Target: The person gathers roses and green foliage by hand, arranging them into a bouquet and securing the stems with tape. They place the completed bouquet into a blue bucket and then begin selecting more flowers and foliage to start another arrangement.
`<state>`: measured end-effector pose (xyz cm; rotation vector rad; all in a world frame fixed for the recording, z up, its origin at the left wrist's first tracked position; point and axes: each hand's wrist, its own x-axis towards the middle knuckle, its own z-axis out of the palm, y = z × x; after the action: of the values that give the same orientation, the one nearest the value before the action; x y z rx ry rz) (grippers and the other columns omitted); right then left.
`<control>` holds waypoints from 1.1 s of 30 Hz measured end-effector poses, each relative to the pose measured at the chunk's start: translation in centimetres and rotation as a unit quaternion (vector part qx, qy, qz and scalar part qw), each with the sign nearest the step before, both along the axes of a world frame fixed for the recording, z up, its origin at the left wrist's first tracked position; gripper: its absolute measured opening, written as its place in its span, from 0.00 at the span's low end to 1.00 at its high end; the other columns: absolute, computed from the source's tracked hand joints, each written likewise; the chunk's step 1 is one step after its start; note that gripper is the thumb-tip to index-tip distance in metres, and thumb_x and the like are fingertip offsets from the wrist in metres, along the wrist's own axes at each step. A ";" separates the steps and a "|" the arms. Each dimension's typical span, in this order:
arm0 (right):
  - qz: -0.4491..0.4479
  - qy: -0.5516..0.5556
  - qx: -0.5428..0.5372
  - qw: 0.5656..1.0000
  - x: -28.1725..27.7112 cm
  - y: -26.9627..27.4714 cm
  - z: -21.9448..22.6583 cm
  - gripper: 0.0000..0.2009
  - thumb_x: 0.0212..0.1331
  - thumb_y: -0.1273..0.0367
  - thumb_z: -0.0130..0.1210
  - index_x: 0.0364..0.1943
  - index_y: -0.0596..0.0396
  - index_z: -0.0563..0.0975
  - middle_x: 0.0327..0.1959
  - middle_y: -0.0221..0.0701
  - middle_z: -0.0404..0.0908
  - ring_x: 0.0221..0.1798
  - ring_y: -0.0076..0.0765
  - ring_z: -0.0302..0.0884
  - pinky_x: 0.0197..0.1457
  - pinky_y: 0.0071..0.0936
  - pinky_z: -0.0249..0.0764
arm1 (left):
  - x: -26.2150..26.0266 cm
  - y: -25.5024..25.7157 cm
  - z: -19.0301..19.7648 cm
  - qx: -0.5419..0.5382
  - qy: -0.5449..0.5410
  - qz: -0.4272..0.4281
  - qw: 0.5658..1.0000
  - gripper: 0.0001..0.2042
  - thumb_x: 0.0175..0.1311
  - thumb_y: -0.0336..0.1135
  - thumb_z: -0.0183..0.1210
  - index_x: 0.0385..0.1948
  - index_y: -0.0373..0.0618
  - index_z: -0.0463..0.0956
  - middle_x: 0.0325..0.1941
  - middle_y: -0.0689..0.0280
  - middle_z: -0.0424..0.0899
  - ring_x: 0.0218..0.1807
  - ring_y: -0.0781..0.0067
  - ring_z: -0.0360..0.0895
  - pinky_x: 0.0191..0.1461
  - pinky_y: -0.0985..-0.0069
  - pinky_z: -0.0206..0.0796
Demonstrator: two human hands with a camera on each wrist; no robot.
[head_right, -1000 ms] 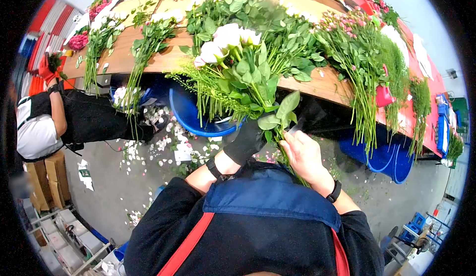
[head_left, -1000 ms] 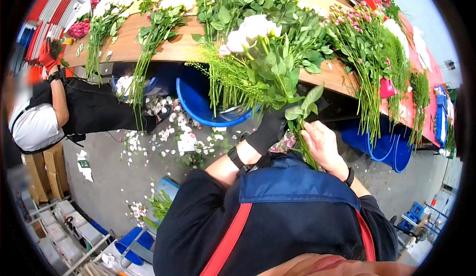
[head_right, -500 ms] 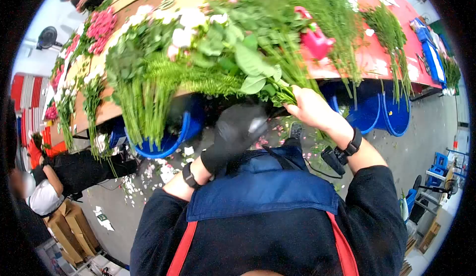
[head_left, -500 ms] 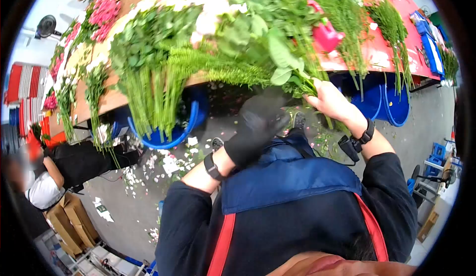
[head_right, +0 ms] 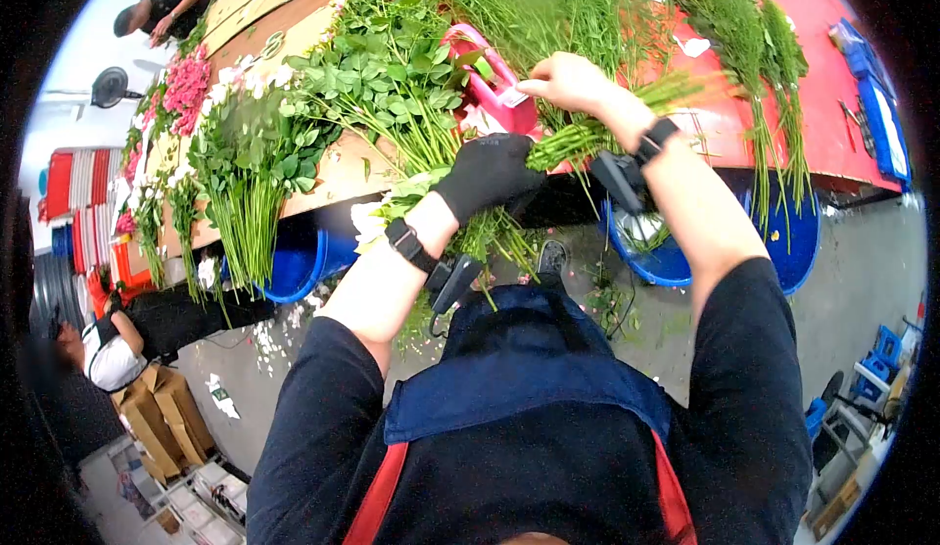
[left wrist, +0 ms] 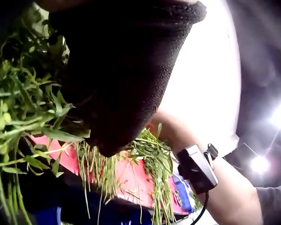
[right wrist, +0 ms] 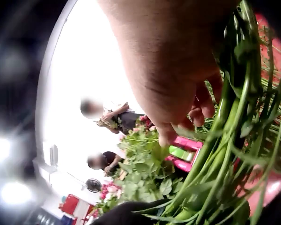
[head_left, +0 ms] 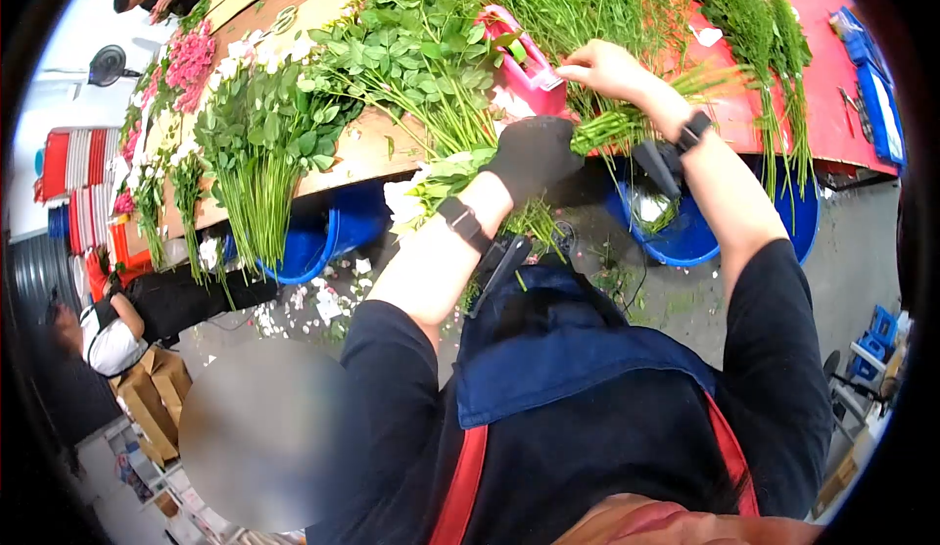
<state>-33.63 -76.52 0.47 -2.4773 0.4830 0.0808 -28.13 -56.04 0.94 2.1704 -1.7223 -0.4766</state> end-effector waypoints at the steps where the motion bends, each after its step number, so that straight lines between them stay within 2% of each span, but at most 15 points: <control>1: 0.018 0.020 0.003 1.000 1.4 -0.3 -1.8 0.18 0.56 0.53 0.56 0.36 0.56 0.82 0.28 0.41 0.82 0.31 0.44 0.79 0.38 0.35 0.73 | 0.2 -0.9 0.5 0.061 0.006 0.013 0.998 0.15 0.49 0.47 0.60 0.32 0.47 0.79 0.34 0.60 0.83 0.41 0.60 0.81 0.44 0.65 0.72; 5: -0.018 -0.004 0.130 0.991 4.4 0.4 -2.7 0.13 0.51 0.58 0.57 0.28 0.53 0.83 0.29 0.38 0.84 0.32 0.39 0.81 0.39 0.34 0.74 | 1.8 -2.9 -0.5 0.139 0.010 0.048 0.989 0.18 0.51 0.49 0.59 0.35 0.44 0.80 0.36 0.56 0.83 0.43 0.60 0.81 0.45 0.66 0.72; 9: 0.046 -0.108 0.096 0.988 -3.4 4.7 4.8 0.11 0.51 0.63 0.56 0.24 0.56 0.80 0.22 0.37 0.77 0.28 0.40 0.75 0.36 0.35 0.71 | 5.2 -3.3 -2.7 0.153 0.223 0.087 0.959 0.20 0.50 0.49 0.63 0.32 0.39 0.80 0.29 0.54 0.83 0.32 0.60 0.82 0.38 0.67 0.73; 12: -0.110 -0.139 0.228 0.957 -7.2 5.4 -0.2 0.09 0.54 0.66 0.58 0.30 0.58 0.81 0.28 0.37 0.78 0.32 0.32 0.76 0.39 0.28 0.71 | 5.3 -1.9 2.1 0.088 0.394 0.072 0.912 0.19 0.51 0.44 0.66 0.38 0.38 0.79 0.27 0.63 0.82 0.28 0.78 0.77 0.32 0.75 0.69; 13: -0.109 -0.104 0.246 0.957 -7.0 5.3 0.4 0.10 0.53 0.66 0.59 0.29 0.60 0.80 0.25 0.36 0.78 0.28 0.29 0.74 0.35 0.28 0.71 | 4.7 -1.7 -0.2 0.087 0.530 0.066 0.841 0.22 0.51 0.47 0.67 0.43 0.41 0.78 0.32 0.68 0.82 0.31 0.78 0.76 0.34 0.77 0.69; 14: -0.091 -0.016 0.191 0.977 -6.9 4.1 -1.4 0.10 0.52 0.67 0.60 0.28 0.62 0.80 0.24 0.37 0.79 0.23 0.29 0.72 0.31 0.30 0.70 | 3.9 -2.0 0.9 0.097 0.459 0.034 0.883 0.25 0.51 0.49 0.68 0.46 0.42 0.76 0.35 0.71 0.80 0.34 0.79 0.74 0.37 0.78 0.68; 15: -0.146 0.061 0.216 0.963 -8.2 2.0 -7.9 0.08 0.52 0.69 0.58 0.30 0.61 0.80 0.22 0.36 0.79 0.21 0.32 0.73 0.30 0.31 0.72 | 2.3 -1.8 0.0 0.041 0.532 0.046 0.844 0.27 0.50 0.54 0.67 0.44 0.42 0.78 0.35 0.63 0.82 0.37 0.74 0.77 0.40 0.75 0.69; 16: 0.036 -0.063 -0.014 0.997 -7.7 1.6 -6.6 0.09 0.52 0.71 0.57 0.36 0.59 0.79 0.31 0.36 0.80 0.34 0.31 0.75 0.39 0.29 0.73 | 1.9 -1.7 1.5 0.088 0.316 0.070 0.942 0.29 0.49 0.61 0.64 0.41 0.41 0.79 0.37 0.54 0.82 0.40 0.63 0.80 0.44 0.69 0.70; 18: 0.053 -0.137 0.199 0.969 -5.2 1.1 -3.7 0.16 0.50 0.75 0.59 0.45 0.56 0.77 0.48 0.37 0.78 0.55 0.36 0.72 0.55 0.30 0.71 | 0.2 -1.2 -0.1 -0.014 0.166 0.091 0.982 0.27 0.45 0.64 0.62 0.32 0.46 0.80 0.32 0.51 0.82 0.34 0.52 0.80 0.38 0.61 0.71; 20: -0.017 -0.266 0.238 0.934 -3.0 4.7 0.8 0.16 0.49 0.77 0.60 0.45 0.58 0.76 0.46 0.37 0.78 0.51 0.44 0.74 0.56 0.35 0.69 | -1.6 -0.3 0.8 -0.160 0.118 0.084 0.976 0.24 0.40 0.60 0.64 0.24 0.45 0.79 0.23 0.56 0.80 0.29 0.52 0.79 0.32 0.59 0.69; 22: 0.211 -0.338 -0.029 0.917 -1.4 3.0 -0.3 0.16 0.49 0.77 0.59 0.46 0.58 0.76 0.44 0.39 0.79 0.49 0.49 0.74 0.57 0.38 0.68 | -2.4 0.1 2.6 -0.155 0.041 0.088 0.983 0.22 0.38 0.57 0.64 0.16 0.43 0.76 0.19 0.54 0.78 0.24 0.51 0.78 0.29 0.57 0.67; 26: 0.313 -0.295 -0.085 0.899 -3.6 -3.1 -9.2 0.15 0.56 0.71 0.52 0.48 0.57 0.77 0.37 0.41 0.80 0.43 0.46 0.75 0.46 0.38 0.71 | -1.7 -0.4 0.5 -0.075 -0.054 0.156 0.983 0.16 0.38 0.54 0.62 0.19 0.52 0.81 0.22 0.62 0.81 0.30 0.57 0.81 0.31 0.62 0.71; 27: 0.201 -0.261 -0.029 0.944 -5.9 -6.3 -15.8 0.15 0.58 0.71 0.48 0.48 0.58 0.77 0.35 0.42 0.80 0.40 0.45 0.75 0.43 0.39 0.70 | -1.5 -0.8 -1.2 -0.106 -0.102 0.190 0.971 0.15 0.40 0.54 0.61 0.19 0.52 0.81 0.23 0.62 0.82 0.30 0.57 0.81 0.31 0.62 0.71; 29: 0.153 -0.025 -0.190 0.969 -5.9 -6.8 -18.4 0.15 0.62 0.70 0.45 0.49 0.59 0.77 0.34 0.45 0.81 0.36 0.43 0.75 0.40 0.38 0.69 | -1.2 -0.4 -2.2 -0.123 -0.177 0.233 0.948 0.13 0.45 0.50 0.58 0.21 0.52 0.81 0.23 0.63 0.82 0.30 0.55 0.80 0.31 0.60 0.71; 33: -0.026 -0.045 0.276 0.960 -3.6 1.4 -10.7 0.14 0.66 0.63 0.50 0.41 0.63 0.78 0.32 0.31 0.80 0.35 0.21 0.72 0.42 0.20 0.68 | 0.8 -1.2 -2.7 -0.157 -0.216 0.249 0.931 0.09 0.57 0.39 0.52 0.25 0.51 0.81 0.23 0.65 0.81 0.27 0.54 0.79 0.28 0.59 0.71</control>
<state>-37.25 -75.13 -10.25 -1.9101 0.4178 0.0691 -27.30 -57.24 -1.79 2.4518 -1.2267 0.4067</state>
